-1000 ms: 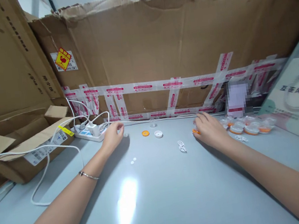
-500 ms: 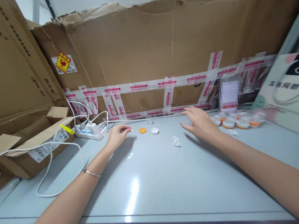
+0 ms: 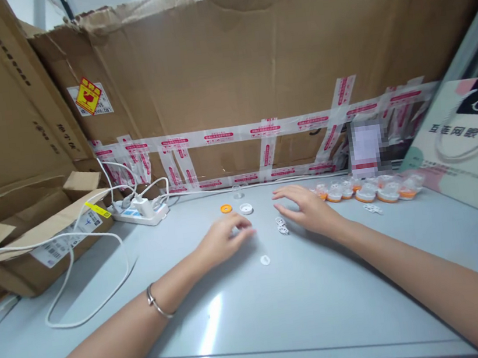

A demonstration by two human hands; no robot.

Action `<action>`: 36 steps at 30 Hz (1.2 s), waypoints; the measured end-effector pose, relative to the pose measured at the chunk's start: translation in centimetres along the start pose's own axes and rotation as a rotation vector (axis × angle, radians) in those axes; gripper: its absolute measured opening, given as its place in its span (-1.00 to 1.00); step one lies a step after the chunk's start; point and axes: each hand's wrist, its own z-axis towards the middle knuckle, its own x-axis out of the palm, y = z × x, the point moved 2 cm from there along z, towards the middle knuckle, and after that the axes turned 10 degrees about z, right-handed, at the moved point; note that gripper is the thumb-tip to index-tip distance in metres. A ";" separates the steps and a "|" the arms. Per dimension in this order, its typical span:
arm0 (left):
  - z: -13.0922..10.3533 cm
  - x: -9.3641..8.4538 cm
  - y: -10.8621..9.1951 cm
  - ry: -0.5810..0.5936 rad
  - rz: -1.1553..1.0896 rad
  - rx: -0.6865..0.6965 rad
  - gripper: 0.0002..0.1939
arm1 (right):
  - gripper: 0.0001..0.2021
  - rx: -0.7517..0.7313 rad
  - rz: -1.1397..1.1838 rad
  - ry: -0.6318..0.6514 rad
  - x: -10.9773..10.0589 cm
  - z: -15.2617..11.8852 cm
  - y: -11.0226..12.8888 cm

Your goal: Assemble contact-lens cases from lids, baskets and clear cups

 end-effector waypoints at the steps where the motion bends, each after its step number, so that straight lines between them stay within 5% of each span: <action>1: 0.3 0.0 1.2 -0.029 0.092 -0.080 -0.78 | -0.83 0.000 0.013 0.000 0.0 0.0 0.1; 5: 1.5 0.5 4.8 -0.020 0.202 -0.163 -0.73 | -0.83 -0.010 0.052 0.042 0.2 0.0 0.6; 8: 1.8 0.7 5.4 0.010 0.250 -0.162 -0.81 | -0.82 -0.035 0.079 0.077 0.2 -0.1 0.8; 15: 1.1 -0.7 2.2 -0.038 0.275 -0.095 -0.82 | -0.83 -0.053 0.113 0.057 -0.4 -0.1 1.2; 19: -0.1 -1.7 -1.1 0.000 0.036 0.263 -0.83 | -0.83 -0.059 0.123 0.057 -0.6 -0.1 1.2; 22: -0.7 -1.9 -2.5 0.044 -0.069 0.402 -0.82 | -0.83 -0.062 0.131 0.064 -0.5 -0.2 1.1; 27: -0.8 -1.6 -2.5 0.182 -0.072 0.434 -0.88 | -0.83 -0.064 0.143 0.073 -0.4 -0.2 0.9; 36: -0.7 -2.8 -1.1 0.140 -0.168 0.335 -0.81 | -0.82 0.063 0.243 0.143 -0.4 0.0 1.9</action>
